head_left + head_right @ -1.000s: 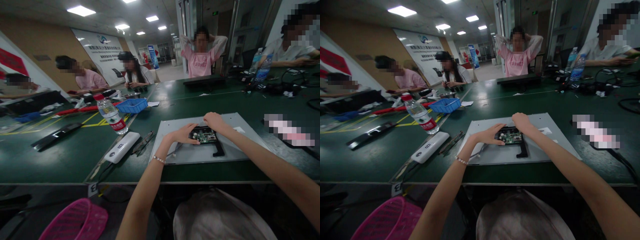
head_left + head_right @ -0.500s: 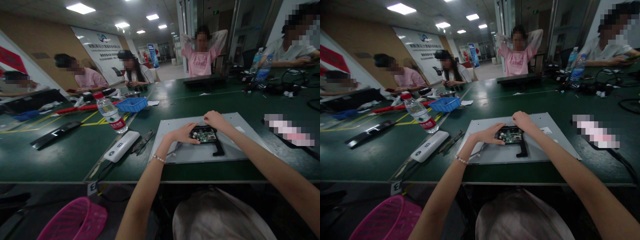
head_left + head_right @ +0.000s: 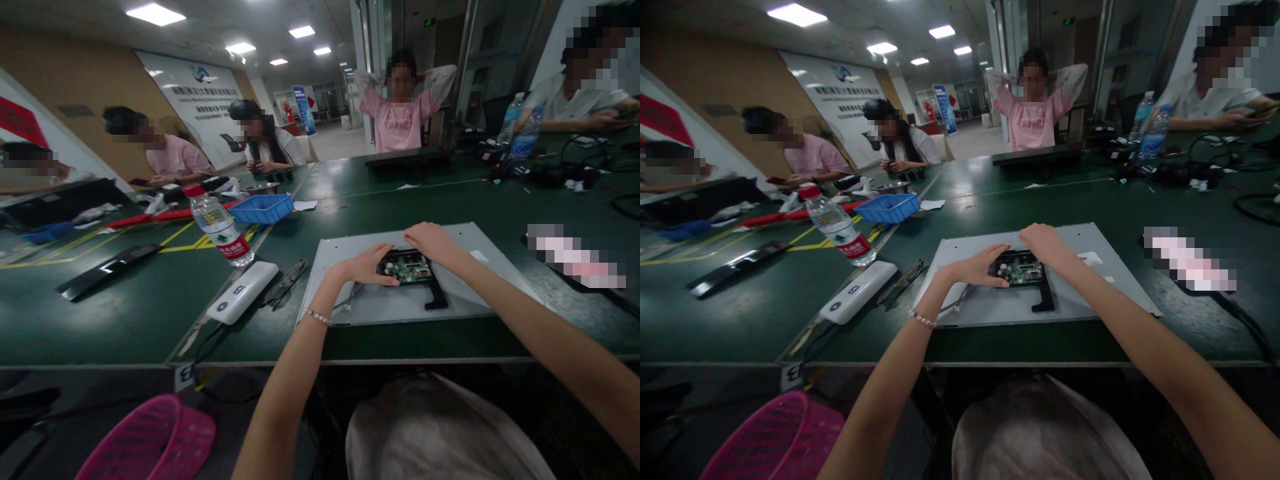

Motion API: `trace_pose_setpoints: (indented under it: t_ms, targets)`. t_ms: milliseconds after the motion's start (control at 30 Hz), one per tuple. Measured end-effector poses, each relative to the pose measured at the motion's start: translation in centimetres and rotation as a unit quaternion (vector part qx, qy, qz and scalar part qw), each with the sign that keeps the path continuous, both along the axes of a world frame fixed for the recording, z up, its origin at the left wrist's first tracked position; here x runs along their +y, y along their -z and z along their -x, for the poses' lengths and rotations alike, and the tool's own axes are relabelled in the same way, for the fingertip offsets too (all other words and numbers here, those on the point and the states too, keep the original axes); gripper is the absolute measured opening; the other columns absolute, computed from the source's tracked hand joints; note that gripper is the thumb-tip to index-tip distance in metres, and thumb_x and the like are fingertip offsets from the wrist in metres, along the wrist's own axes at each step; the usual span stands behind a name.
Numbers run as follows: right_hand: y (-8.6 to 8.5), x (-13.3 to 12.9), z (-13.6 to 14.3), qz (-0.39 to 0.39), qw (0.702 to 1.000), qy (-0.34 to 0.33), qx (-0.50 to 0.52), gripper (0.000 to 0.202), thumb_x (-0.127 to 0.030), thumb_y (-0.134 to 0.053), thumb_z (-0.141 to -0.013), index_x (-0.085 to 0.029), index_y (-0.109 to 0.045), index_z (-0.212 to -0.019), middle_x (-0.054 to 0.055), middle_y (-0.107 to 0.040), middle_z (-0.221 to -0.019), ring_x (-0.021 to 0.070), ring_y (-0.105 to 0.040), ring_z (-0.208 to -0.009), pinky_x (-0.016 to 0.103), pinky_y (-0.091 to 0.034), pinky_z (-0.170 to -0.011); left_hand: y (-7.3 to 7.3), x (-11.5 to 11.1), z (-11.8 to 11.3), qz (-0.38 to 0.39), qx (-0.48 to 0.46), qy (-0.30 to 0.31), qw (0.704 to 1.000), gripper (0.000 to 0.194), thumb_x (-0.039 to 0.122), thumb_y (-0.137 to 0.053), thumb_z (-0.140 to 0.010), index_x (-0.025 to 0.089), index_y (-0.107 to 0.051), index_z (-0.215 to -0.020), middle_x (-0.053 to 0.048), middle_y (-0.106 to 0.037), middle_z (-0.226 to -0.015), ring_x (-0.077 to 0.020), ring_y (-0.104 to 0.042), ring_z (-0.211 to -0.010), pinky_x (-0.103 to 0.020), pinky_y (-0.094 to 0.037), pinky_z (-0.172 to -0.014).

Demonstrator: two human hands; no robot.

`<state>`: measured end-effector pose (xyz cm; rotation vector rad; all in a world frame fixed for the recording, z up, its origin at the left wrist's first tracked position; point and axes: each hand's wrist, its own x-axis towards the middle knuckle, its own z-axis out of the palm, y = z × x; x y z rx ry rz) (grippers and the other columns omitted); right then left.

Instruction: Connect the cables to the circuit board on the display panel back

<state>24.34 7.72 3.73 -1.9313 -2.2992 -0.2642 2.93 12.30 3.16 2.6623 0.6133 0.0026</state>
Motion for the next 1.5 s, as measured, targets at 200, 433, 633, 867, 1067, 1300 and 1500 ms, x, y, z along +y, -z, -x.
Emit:
trace_pose_setpoints:
  t_ms: [200,433,633,867,1067,1300,1500]
  targets:
    - [0.0,-0.6,0.7,0.035,0.998,-0.041,-0.038,0.026,-0.019,-0.045,-0.091,-0.014,-0.071,-0.091,0.015,-0.072,-0.092,0.028,-0.067,-0.09,0.032,-0.046,-0.071,-0.1,0.0,0.0,-0.001,0.003,0.0,1.0,0.106,0.07,-0.059,-0.069,0.01,-0.019,-0.145,-0.02,-0.022,-0.152,-0.0308,-0.023,-0.141,-0.039,-0.022,-0.115]
    - [-0.6,-1.1,0.6,0.044,0.998,-0.038,-0.033,0.027,-0.021,-0.046,-0.092,-0.014,-0.072,-0.09,0.015,-0.072,-0.093,0.0266,-0.067,-0.091,0.031,-0.045,-0.073,0.2,0.2,0.0,-0.003,0.005,-0.005,1.0,0.107,0.072,-0.059,-0.068,0.011,-0.019,-0.146,-0.019,-0.022,-0.153,-0.0317,-0.022,-0.141,-0.04,-0.022,-0.115]
    - [-0.5,-0.9,0.2,0.057,0.997,-0.044,-0.016,0.025,-0.022,-0.048,-0.09,-0.016,-0.073,-0.089,0.014,-0.072,-0.092,0.0255,-0.066,-0.09,0.03,-0.045,-0.072,0.1,0.2,0.0,-0.001,0.001,-0.001,1.0,0.106,0.072,-0.058,-0.068,0.012,-0.019,-0.146,-0.019,-0.022,-0.153,-0.0322,-0.023,-0.141,-0.041,-0.022,-0.114]
    - [-0.2,-0.8,-0.4,0.066,0.996,-0.057,0.006,0.024,-0.017,-0.05,-0.088,-0.02,-0.073,-0.096,0.011,-0.072,-0.096,0.0238,-0.066,-0.092,0.028,-0.044,-0.071,0.2,0.2,0.0,-0.003,0.0,0.001,1.0,0.106,0.071,-0.058,-0.069,0.011,-0.019,-0.146,-0.02,-0.021,-0.153,-0.0321,-0.022,-0.141,-0.042,-0.022,-0.114]
    - [-0.8,-1.3,-0.1,0.04,0.999,-0.034,-0.006,0.026,-0.018,-0.047,-0.09,-0.018,-0.073,-0.096,0.012,-0.072,-0.097,0.0252,-0.065,-0.095,0.03,-0.046,-0.075,0.2,0.2,-0.1,-0.004,0.001,-0.001,1.0,0.105,0.07,-0.059,-0.069,0.011,-0.02,-0.146,-0.02,-0.022,-0.153,-0.0321,-0.023,-0.141,-0.042,-0.022,-0.114]
    - [-0.6,-1.0,0.0,0.027,0.999,-0.016,-0.044,0.029,-0.016,-0.043,-0.091,-0.011,-0.072,-0.091,0.017,-0.071,-0.093,0.0273,-0.066,-0.09,0.033,-0.047,-0.075,-0.3,-0.1,-0.1,0.002,0.011,-0.008,1.0,0.106,0.07,-0.06,-0.069,0.01,-0.019,-0.146,-0.019,-0.021,-0.153,-0.0314,-0.021,-0.141,-0.039,-0.02,-0.115]
    - [-0.2,-1.2,0.2,0.053,0.998,-0.026,-0.008,0.027,-0.019,-0.047,-0.089,-0.013,-0.074,-0.088,0.017,-0.072,-0.091,0.027,-0.067,-0.088,0.032,-0.046,-0.074,-0.1,0.0,-0.1,-0.005,0.015,-0.006,1.0,0.105,0.069,-0.06,-0.07,0.01,-0.018,-0.146,-0.019,-0.021,-0.153,-0.0303,-0.021,-0.141,-0.039,-0.02,-0.116]
